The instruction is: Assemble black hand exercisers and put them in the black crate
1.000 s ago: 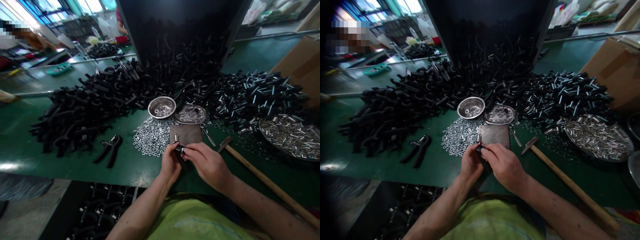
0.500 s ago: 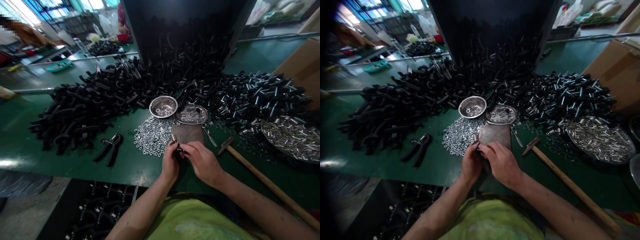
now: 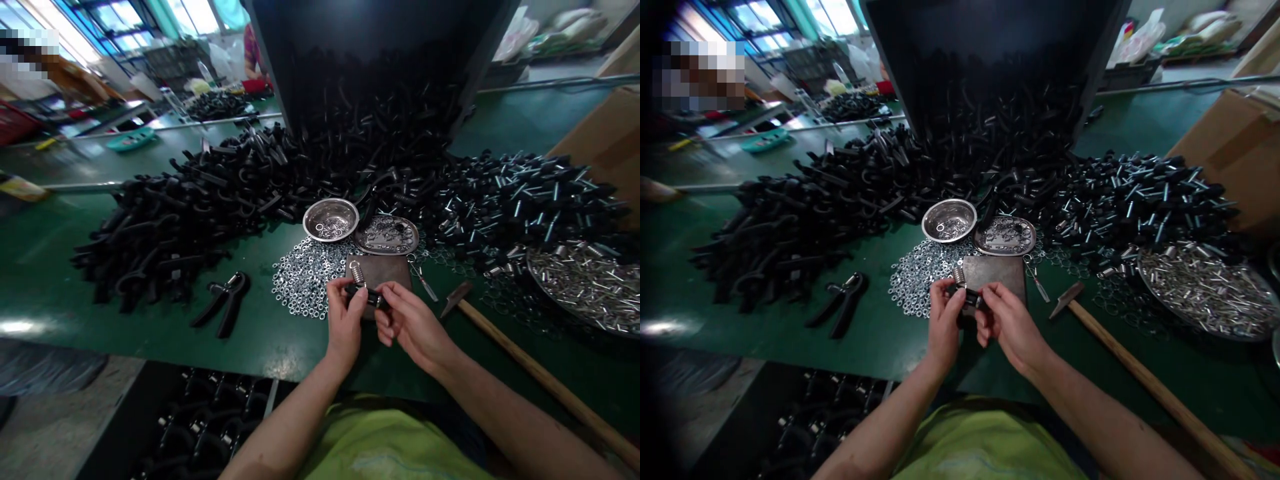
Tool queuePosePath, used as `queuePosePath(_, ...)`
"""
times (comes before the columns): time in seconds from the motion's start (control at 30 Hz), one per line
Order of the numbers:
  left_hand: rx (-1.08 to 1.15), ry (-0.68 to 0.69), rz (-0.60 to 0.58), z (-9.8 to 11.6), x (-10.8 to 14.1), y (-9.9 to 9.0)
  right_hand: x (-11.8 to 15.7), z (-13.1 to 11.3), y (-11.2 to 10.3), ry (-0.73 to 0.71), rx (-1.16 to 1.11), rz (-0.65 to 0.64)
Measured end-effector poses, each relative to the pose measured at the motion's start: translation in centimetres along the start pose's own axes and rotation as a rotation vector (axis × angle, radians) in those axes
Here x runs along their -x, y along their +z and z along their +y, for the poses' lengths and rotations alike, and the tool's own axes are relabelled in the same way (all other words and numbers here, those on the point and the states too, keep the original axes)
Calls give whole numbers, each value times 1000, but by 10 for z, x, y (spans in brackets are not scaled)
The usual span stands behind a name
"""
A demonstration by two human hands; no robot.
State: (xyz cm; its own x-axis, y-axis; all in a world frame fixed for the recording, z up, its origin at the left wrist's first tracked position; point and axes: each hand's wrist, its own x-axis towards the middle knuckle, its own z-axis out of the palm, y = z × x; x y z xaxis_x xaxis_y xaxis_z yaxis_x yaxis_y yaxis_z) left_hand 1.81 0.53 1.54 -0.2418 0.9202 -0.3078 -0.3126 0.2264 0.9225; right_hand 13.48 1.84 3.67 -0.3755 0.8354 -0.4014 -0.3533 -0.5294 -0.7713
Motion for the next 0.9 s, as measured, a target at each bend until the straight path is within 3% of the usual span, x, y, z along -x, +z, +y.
queuePosePath(0.1, -215, 263, 116, 0, 1, 1, -5, 10, 1, 137, -159, 23)
queuePosePath(0.17, -317, 254, 65, -1, -1, -3, -10, 15, -5, 193, -52, -16)
queuePosePath(0.23, -387, 212, -13, -1, -7, -9, -19, 10, -16, 168, 204, -74)
queuePosePath(0.3, -469, 212, -69, -1, -15, -16, -36, -6, -25, 34, 543, -69)
queuePosePath(0.37, -606, 281, -97, -1, -23, -22, -63, -31, -28, -206, 894, 26)
queuePosePath(0.43, -806, 393, -145, -2, -29, -24, -98, -56, -20, -457, 1238, 122)
queuePosePath(0.5, -1012, 501, -226, -5, -33, -22, -137, -73, -4, -566, 1537, 101)
queuePosePath(0.6, -1187, 565, -305, -12, -36, -18, -191, -78, 26, -538, 1682, 39)
queuePosePath(0.7, -1230, 553, -316, -16, -38, -16, -230, -66, 45, -445, 1739, 37)
queuePosePath(0.9, -1270, 559, -318, -16, -39, -18, -254, -53, 50, -351, 1769, 90)
